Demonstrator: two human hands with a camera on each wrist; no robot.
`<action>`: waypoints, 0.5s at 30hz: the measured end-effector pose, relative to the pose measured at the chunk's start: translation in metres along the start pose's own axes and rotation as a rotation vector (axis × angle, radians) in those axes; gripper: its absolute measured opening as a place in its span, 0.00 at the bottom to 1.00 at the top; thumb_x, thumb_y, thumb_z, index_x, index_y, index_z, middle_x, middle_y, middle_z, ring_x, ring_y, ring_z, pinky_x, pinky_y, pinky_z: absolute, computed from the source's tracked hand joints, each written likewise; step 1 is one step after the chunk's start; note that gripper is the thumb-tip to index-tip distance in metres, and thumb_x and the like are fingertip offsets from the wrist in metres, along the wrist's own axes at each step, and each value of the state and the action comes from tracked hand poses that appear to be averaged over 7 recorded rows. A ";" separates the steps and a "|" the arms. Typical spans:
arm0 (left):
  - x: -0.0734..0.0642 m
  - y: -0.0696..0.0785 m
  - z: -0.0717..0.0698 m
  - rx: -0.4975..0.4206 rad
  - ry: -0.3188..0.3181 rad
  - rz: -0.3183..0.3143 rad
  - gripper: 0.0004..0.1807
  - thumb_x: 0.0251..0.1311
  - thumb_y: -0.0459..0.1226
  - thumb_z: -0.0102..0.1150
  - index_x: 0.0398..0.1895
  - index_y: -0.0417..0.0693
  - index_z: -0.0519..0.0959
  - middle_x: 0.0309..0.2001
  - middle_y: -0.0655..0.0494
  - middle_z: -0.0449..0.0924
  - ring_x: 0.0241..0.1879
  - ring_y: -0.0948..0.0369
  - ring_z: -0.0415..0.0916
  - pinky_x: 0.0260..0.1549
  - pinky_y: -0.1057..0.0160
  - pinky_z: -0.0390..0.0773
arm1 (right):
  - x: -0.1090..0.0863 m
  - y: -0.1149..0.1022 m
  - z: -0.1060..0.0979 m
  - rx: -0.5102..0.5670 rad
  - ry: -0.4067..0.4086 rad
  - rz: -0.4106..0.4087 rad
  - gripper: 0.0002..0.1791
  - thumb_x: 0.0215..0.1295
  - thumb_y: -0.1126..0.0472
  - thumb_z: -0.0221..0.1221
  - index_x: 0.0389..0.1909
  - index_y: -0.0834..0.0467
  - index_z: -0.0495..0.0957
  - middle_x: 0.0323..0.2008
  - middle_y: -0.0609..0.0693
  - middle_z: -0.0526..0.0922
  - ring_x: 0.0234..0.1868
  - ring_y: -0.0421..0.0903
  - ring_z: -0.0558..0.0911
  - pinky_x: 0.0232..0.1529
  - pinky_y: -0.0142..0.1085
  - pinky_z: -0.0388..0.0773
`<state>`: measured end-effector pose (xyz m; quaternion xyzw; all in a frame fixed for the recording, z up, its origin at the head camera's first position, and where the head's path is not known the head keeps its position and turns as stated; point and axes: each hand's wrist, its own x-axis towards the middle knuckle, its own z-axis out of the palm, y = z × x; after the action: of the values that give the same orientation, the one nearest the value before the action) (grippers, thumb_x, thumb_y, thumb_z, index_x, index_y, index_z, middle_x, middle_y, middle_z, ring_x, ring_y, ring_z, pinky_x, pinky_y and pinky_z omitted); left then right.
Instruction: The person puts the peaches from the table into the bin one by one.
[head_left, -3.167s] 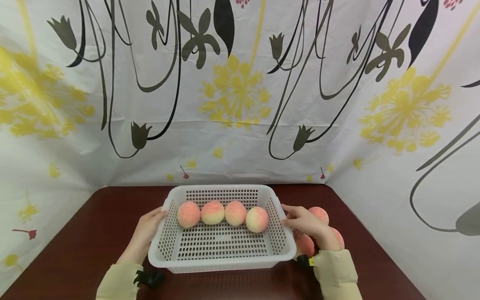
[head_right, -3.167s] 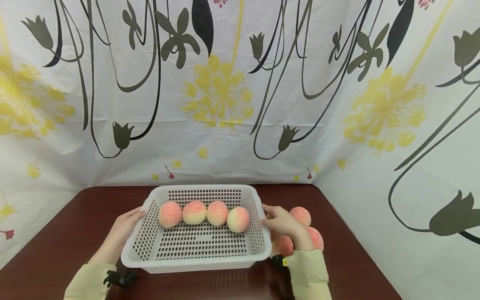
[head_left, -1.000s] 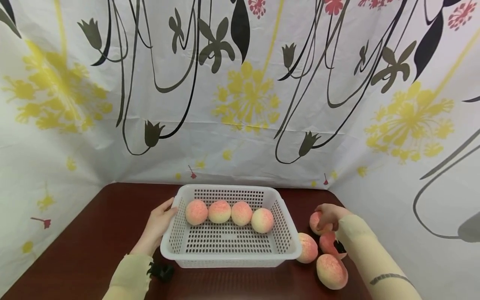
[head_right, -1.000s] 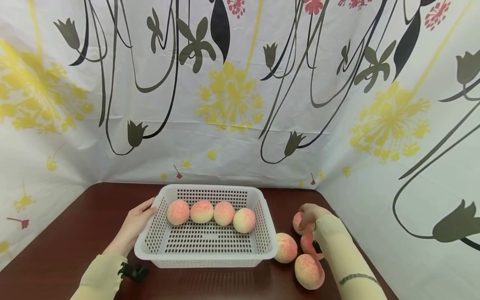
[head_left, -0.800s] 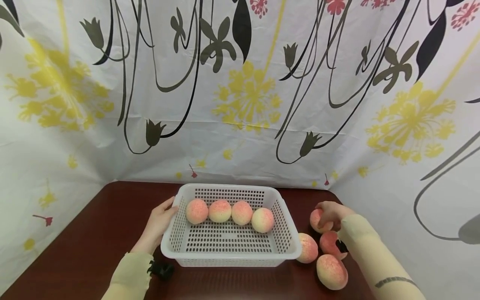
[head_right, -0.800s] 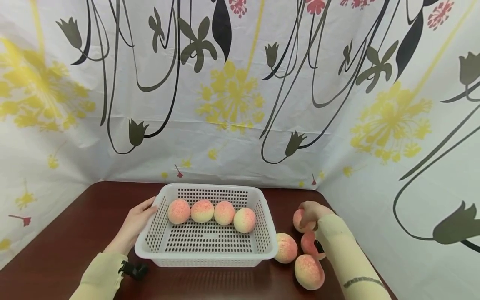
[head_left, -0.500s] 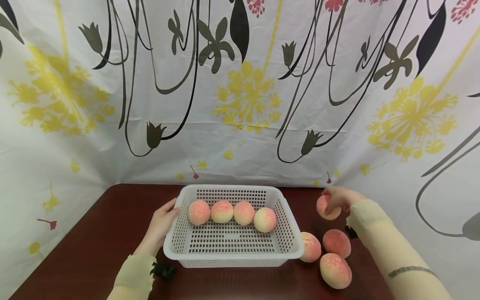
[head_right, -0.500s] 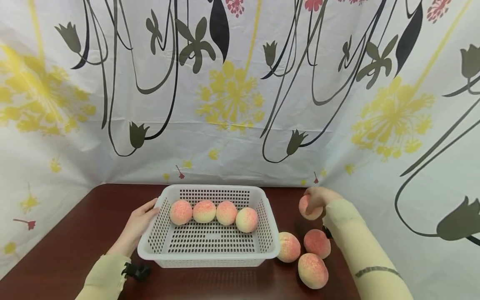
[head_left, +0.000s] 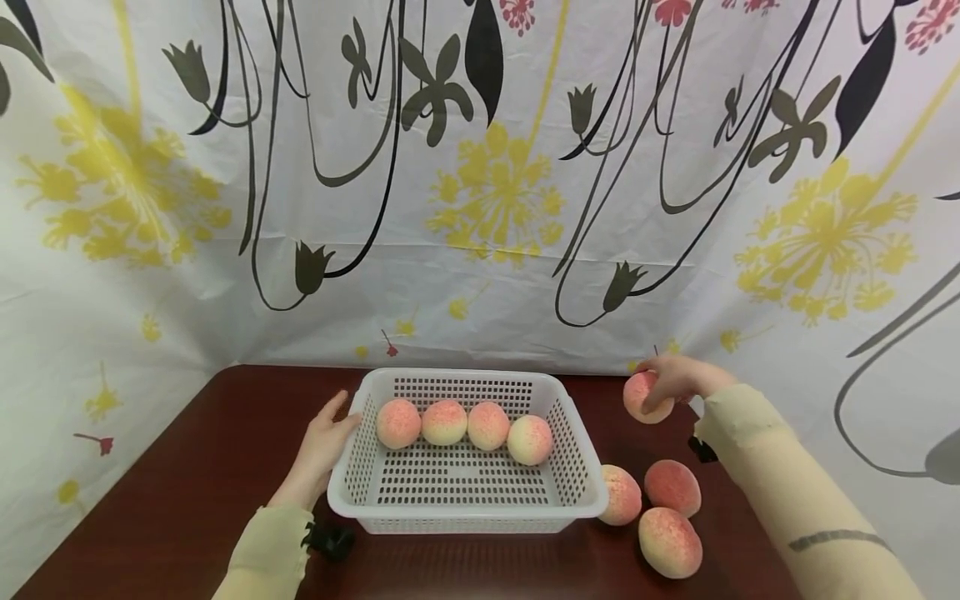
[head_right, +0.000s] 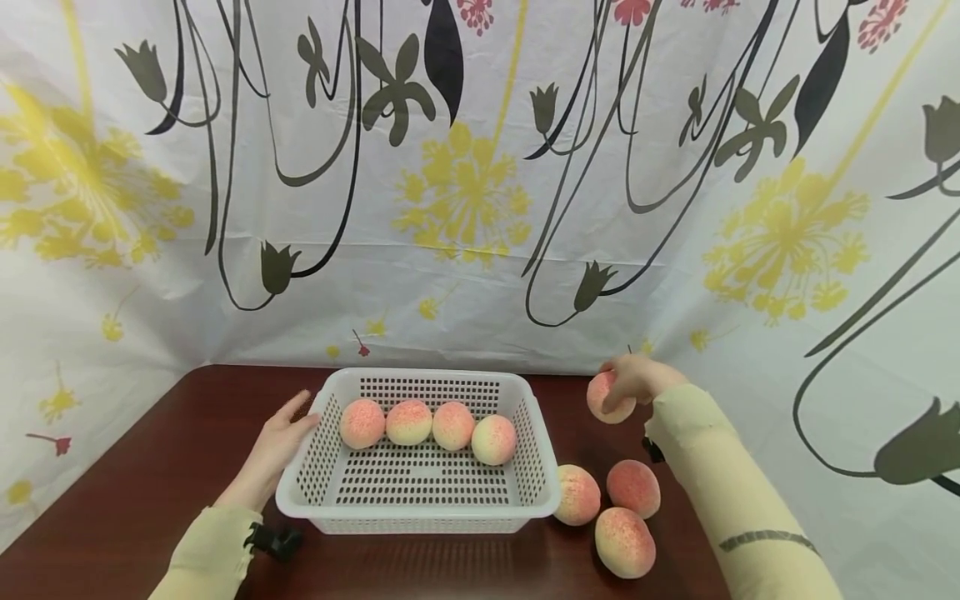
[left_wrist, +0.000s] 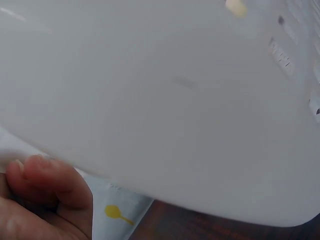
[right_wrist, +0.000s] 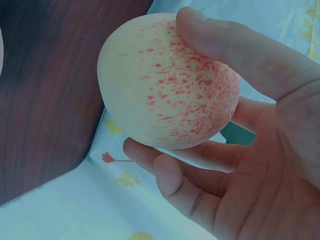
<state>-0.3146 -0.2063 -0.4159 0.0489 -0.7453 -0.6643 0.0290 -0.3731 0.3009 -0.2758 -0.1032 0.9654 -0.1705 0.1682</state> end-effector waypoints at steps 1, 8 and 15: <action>0.000 0.001 0.000 0.000 0.004 -0.004 0.38 0.73 0.39 0.45 0.78 0.50 0.39 0.65 0.33 0.64 0.58 0.42 0.72 0.50 0.49 0.76 | 0.000 -0.001 0.002 -0.001 0.001 -0.005 0.42 0.48 0.61 0.70 0.64 0.71 0.64 0.47 0.61 0.74 0.32 0.49 0.73 0.31 0.42 0.74; 0.000 0.004 -0.001 -0.018 -0.017 0.004 0.36 0.73 0.39 0.44 0.78 0.47 0.41 0.64 0.32 0.66 0.58 0.43 0.72 0.49 0.51 0.77 | 0.002 -0.008 0.009 -0.014 -0.006 -0.014 0.43 0.50 0.56 0.70 0.66 0.67 0.65 0.59 0.68 0.68 0.38 0.51 0.75 0.35 0.45 0.76; -0.001 0.001 0.001 -0.026 -0.008 0.001 0.36 0.73 0.39 0.44 0.78 0.48 0.41 0.64 0.32 0.65 0.58 0.42 0.72 0.48 0.51 0.77 | 0.008 -0.025 0.007 -0.043 -0.019 -0.074 0.41 0.49 0.56 0.70 0.65 0.65 0.67 0.46 0.58 0.74 0.27 0.49 0.72 0.25 0.39 0.69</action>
<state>-0.3137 -0.2050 -0.4151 0.0454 -0.7369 -0.6740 0.0270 -0.3747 0.2742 -0.2752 -0.1439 0.9627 -0.1549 0.1686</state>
